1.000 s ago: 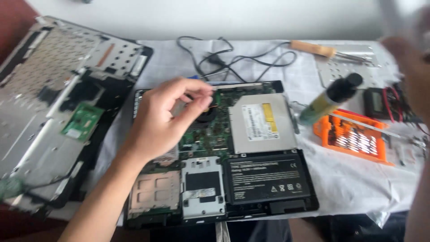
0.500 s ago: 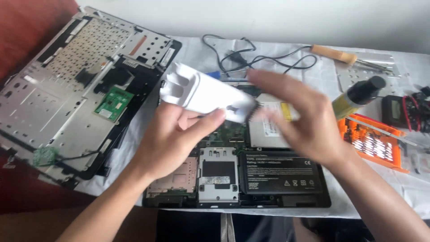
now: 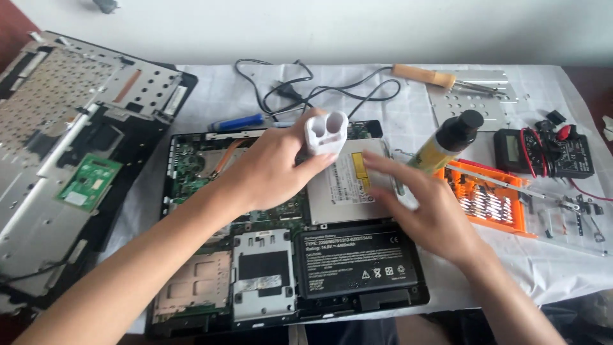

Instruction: Disassembling, cleaning, and reconnecting internal components of a laptop computer

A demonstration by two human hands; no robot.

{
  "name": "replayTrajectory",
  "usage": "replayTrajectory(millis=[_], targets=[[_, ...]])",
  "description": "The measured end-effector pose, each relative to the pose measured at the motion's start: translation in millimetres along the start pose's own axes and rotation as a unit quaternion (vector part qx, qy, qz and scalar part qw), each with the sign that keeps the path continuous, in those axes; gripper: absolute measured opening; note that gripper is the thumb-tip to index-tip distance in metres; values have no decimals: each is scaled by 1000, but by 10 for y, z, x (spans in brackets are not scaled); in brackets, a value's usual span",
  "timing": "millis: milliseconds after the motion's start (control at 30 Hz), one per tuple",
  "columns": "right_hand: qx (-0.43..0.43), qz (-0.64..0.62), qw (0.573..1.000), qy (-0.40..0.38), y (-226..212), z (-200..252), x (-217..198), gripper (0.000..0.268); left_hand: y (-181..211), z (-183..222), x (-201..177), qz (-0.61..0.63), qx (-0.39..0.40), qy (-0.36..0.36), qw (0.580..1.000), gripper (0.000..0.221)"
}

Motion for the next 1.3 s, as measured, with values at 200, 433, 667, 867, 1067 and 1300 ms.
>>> replayTrajectory(millis=[200,433,667,867,1067,1300], targets=[[61,-19,996,63,71,259,-4,41,242,239,3,20,-34,-99,994,20],[112,2,989,96,129,303,5,56,226,164,-73,-27,-153,-173,973,34],[76,-1,993,90,93,286,-31,52,17,-224,123,-53,24,-6,998,31],[109,24,989,97,144,304,-27,41,373,175,189,54,-79,-149,984,21],[109,-20,989,95,153,309,-27,46,-15,-259,362,37,-45,-121,991,30],[114,-16,985,127,239,353,-20,43,296,-161,495,64,6,-96,993,27]])
Point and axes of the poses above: each hand's wrist, its own z-axis away from the middle knuckle, its own x-axis out of the palm, y = z × x, the point moved 2 cm from there along -z, towards the middle knuckle, and after that the axes turned 15 degrees about y, right-handed, at the moved point
